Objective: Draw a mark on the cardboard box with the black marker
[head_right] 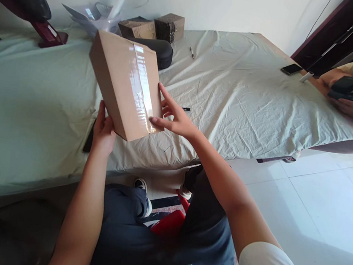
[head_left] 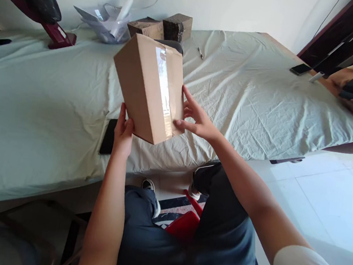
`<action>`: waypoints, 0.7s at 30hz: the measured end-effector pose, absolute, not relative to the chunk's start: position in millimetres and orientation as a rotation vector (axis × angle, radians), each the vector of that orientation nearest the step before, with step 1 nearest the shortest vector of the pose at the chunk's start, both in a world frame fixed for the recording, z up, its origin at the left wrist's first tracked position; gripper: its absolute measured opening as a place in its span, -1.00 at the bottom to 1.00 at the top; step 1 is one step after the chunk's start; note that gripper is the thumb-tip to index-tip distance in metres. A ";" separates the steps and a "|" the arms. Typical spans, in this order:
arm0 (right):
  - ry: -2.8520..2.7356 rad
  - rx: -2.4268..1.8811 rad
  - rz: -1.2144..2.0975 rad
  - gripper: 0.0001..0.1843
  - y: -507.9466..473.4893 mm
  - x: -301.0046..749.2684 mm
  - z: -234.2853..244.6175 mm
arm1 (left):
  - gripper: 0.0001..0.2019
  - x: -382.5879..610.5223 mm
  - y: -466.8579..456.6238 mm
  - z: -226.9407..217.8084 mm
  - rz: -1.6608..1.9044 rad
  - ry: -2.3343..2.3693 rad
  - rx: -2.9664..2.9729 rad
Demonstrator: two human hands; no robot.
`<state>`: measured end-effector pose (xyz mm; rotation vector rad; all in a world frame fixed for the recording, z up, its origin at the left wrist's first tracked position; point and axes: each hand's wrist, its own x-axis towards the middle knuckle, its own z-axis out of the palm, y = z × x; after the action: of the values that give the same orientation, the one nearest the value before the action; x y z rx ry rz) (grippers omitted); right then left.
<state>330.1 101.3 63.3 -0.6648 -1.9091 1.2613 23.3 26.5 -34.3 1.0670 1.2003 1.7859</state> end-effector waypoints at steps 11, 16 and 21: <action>-1.852 -0.692 1.375 0.39 92.5 327.9 66.8 | -0.30 45.9 33.2 -32.9 1.794 1.194 1.020; -1.875 -0.686 1.340 0.40 95.8 326.1 62.1 | -0.27 50.1 29.1 -25.6 1.773 1.165 1.004; -1.975 -0.654 1.270 0.43 98.5 321.8 52.4 | 0.07 59.5 16.3 -12.5 1.593 0.971 1.092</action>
<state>321.8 98.5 52.4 -0.6544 -1.9751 1.2703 59.5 16.3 -12.5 1.0916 0.9710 1.5930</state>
